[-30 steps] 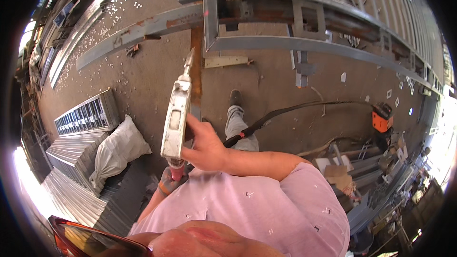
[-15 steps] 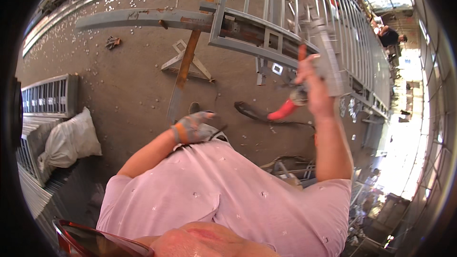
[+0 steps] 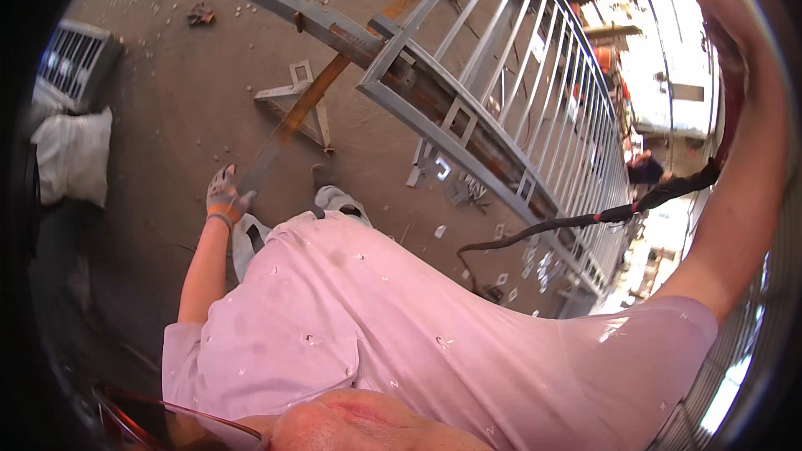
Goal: The person uses a handheld welding tool to join sections of a large metal frame structure. They move along the frame, applying welds at various joints and seams while wearing protective gloves and glasses.
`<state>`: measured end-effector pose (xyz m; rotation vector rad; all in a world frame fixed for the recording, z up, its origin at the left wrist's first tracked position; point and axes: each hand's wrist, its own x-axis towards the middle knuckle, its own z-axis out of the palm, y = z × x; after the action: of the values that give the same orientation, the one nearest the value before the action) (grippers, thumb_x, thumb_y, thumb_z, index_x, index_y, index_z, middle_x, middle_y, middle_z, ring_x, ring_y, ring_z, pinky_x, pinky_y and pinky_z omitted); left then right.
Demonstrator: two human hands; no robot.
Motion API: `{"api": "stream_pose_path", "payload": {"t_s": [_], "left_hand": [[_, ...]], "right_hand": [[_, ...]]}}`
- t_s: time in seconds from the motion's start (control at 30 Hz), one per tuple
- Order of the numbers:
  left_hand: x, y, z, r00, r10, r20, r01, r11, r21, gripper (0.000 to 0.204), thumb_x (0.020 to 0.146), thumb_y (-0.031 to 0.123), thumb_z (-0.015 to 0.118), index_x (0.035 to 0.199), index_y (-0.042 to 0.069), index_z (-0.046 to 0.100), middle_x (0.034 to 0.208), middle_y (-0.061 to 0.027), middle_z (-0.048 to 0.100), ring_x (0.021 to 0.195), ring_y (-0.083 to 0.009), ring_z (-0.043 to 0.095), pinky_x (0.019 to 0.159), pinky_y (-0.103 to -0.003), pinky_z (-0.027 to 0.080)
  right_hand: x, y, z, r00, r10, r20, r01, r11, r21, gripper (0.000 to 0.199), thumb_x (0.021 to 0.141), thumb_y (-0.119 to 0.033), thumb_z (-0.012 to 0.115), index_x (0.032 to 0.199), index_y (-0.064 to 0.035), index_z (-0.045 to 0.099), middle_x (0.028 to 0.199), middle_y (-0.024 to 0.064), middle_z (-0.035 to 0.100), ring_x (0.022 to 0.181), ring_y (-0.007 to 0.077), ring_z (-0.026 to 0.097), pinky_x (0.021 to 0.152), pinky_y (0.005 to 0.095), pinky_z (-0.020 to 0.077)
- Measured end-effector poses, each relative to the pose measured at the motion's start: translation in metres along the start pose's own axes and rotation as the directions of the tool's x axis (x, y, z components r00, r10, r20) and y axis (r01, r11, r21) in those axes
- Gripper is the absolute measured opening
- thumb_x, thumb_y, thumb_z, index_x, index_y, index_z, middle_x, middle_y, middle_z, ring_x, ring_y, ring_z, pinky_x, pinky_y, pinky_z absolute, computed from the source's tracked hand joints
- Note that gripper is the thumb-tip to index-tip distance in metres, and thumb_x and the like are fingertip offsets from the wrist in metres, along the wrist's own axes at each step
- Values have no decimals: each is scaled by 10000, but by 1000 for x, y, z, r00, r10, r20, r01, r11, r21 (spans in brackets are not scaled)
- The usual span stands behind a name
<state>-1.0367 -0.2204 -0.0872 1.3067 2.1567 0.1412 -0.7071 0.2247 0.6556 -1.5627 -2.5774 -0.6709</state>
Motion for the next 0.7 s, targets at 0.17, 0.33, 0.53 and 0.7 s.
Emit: {"api": "stream_pose_path", "payload": {"t_s": [0.17,0.33,0.53,0.7], "left_hand": [[22,61,48,959,-274,68,269,960,70,909,870,552,794,1579,88,463,1602,-145,512,1491,-340,476,1255,-447,374],[36,38,132,922,-321,-217,339,940,47,828,833,463,839,1529,147,521,1481,-103,585,1376,-312,549,1214,-498,395],[31,55,120,896,-323,-306,337,942,-6,792,854,513,813,1515,176,538,1530,-93,572,1434,-302,519,1245,-514,357],[30,52,126,872,-303,-384,315,948,-33,769,860,474,827,1511,186,539,1532,-86,582,1432,-305,530,1235,-531,371]], "right_hand": [[36,-146,154,868,-168,467,207,978,-33,533,872,-87,786,1381,-30,639,1118,124,758,996,225,719,865,387,584],[8,-241,272,506,-442,741,601,797,65,322,833,-59,768,1150,-39,713,1022,187,783,923,346,755,860,435,608],[9,-271,375,306,-407,861,743,667,51,413,817,-30,741,1227,-55,706,1035,186,783,933,347,748,846,418,592],[8,-297,411,282,-350,894,780,625,-1,361,789,-14,741,1150,-22,726,974,192,779,908,353,751,832,407,593]]}}
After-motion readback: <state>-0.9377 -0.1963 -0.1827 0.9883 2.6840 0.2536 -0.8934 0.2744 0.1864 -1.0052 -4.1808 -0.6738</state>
